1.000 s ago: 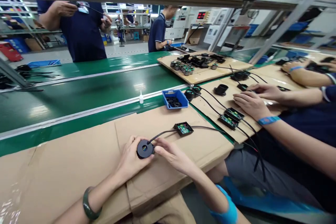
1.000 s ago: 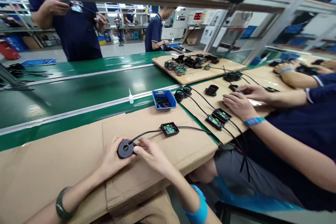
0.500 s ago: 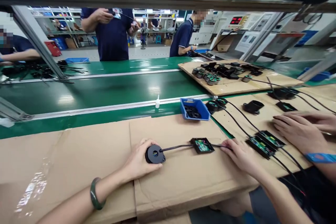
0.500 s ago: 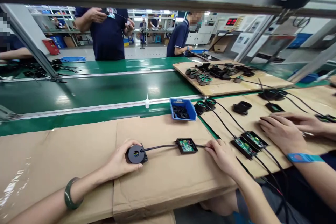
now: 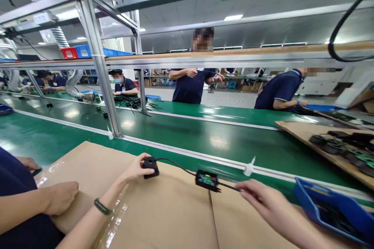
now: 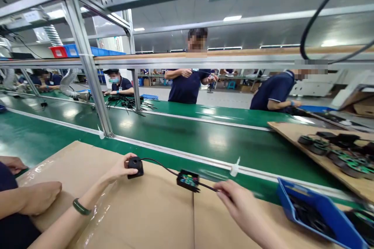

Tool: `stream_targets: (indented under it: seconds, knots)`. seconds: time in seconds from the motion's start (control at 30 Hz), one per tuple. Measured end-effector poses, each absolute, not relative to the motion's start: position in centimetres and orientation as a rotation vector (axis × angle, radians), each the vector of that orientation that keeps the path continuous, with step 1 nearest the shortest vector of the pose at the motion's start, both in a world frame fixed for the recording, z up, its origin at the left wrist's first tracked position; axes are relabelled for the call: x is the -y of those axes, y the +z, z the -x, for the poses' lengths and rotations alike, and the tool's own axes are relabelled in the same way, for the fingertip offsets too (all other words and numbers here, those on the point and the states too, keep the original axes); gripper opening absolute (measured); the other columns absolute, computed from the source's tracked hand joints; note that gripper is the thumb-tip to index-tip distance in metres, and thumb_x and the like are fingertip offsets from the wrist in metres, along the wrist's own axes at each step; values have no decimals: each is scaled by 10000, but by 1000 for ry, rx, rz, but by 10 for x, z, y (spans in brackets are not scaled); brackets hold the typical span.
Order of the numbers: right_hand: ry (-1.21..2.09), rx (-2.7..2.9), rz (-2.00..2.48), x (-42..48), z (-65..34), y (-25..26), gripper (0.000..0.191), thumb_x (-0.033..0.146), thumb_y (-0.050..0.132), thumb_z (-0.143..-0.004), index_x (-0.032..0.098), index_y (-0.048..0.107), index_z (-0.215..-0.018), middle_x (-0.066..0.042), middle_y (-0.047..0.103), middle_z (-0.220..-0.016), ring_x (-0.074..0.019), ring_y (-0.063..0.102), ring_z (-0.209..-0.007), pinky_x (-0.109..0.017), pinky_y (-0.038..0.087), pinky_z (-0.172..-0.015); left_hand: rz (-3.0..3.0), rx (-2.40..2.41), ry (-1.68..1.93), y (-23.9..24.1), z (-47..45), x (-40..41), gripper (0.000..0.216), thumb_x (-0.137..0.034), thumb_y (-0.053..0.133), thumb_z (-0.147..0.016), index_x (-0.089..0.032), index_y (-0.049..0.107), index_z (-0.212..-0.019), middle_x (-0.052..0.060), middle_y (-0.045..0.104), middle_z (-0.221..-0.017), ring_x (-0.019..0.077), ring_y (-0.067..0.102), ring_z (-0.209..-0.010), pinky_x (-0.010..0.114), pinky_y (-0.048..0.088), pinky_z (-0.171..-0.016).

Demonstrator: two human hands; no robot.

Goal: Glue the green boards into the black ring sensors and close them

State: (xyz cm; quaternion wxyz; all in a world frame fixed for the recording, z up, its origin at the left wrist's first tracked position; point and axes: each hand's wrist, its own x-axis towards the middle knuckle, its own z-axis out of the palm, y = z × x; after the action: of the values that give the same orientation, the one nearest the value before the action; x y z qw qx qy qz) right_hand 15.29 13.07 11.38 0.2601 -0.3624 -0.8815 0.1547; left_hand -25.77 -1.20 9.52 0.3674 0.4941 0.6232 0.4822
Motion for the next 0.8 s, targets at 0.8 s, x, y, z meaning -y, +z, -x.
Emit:
stream_targets:
  seconds: [0.8]
  knots:
    - [575, 2415, 1114, -117, -94, 76, 347, 133, 613, -830, 178, 651, -1172, -99, 647, -1133, -223, 622, -1082, -315, 486, -949, -2591, -2391, 622, 91, 280, -61, 543, -468, 435, -855, -176, 600, -1283, 217, 566, -1345, 403, 537, -1246, 511, 486, -951]
